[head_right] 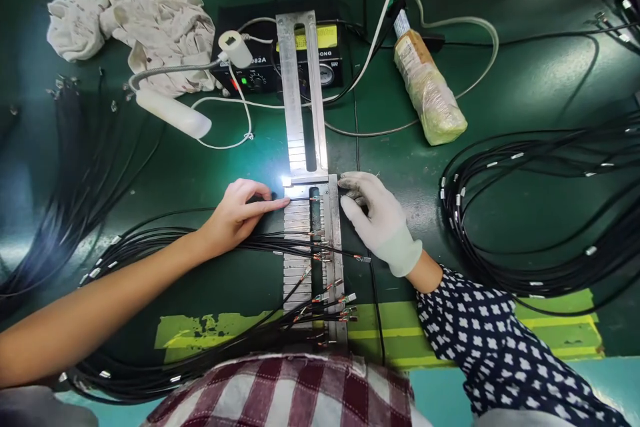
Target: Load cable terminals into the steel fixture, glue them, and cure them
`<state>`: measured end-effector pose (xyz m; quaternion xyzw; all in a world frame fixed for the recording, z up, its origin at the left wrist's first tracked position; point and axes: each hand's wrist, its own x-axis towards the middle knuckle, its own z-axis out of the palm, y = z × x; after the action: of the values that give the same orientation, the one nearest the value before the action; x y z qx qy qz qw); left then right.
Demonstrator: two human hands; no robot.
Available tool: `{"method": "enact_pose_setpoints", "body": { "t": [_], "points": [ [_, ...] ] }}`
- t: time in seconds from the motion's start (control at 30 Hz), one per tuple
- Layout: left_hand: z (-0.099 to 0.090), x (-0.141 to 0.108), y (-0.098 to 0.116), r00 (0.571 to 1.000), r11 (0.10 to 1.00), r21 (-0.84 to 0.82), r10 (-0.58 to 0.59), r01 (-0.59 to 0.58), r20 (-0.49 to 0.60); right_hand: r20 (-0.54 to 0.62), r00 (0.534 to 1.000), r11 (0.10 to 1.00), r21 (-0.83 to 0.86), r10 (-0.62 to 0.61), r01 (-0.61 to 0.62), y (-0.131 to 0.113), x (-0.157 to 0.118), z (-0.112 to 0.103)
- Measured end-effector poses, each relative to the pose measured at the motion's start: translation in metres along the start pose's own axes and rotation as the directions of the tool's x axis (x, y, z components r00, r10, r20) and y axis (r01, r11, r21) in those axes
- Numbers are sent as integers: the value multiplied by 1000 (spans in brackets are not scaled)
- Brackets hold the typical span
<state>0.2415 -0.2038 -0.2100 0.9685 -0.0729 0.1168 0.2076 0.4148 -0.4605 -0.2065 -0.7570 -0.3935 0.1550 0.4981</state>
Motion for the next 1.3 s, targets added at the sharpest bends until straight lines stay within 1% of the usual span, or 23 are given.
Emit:
{"method": "enact_pose_setpoints", "body": {
  "t": [0.1,0.13,0.2,0.27,0.3,0.33,0.4,0.47,0.5,0.67,0.77,0.9,1.03,1.1,1.2,1.3],
  "points": [
    [-5,3,14,1000,1000,6,-12,12,25,-5,1000,1000,2,3,-3,1,0,1],
    [-7,4,21,998,999,-18,-34,35,53,-4,1000,1000,0,4,-4,1,0,1],
    [-10,3,36,983,985,-122,-104,123,152,-2,1000,1000,2,4,-4,0,0,1],
    [-11,1,45,958,941,-250,-171,229,232,2,1000,1000,6,7,-7,0,0,1],
    [-11,0,47,952,916,-302,-199,265,232,3,1000,1000,10,9,-9,0,0,1],
    [-10,1,47,954,897,-343,-219,280,205,4,1000,1000,12,11,-11,0,0,1],
    [-9,3,43,968,894,-372,-221,249,119,7,1000,1000,14,13,-14,0,0,1],
    [-8,8,36,984,929,-325,-167,177,60,6,1000,1000,15,18,-18,0,0,1],
    [-8,11,33,990,947,-287,-135,142,47,5,1000,1000,13,21,-21,0,0,1],
    [-5,16,23,999,990,-139,-37,40,25,9,1000,1000,9,17,-17,0,0,0],
    [-3,17,22,1000,993,-117,-1,4,27,10,1000,1000,-6,15,-15,0,0,0],
    [0,19,21,1000,991,-133,1,1,10,13,1000,1000,-17,17,-17,-1,0,0],
    [2,13,18,997,994,-74,77,-77,-4,18,1000,1000,-28,15,-15,-2,0,0],
    [2,7,17,997,997,1,73,-73,-2,16,1000,999,-31,19,-19,-2,0,0],
    [1,-2,17,1000,994,105,3,-6,28,18,1000,999,-31,17,-16,-2,0,0],
    [-2,-6,21,995,992,125,-14,2,95,26,1000,999,-34,10,-9,-1,1,0]
  ]
}}
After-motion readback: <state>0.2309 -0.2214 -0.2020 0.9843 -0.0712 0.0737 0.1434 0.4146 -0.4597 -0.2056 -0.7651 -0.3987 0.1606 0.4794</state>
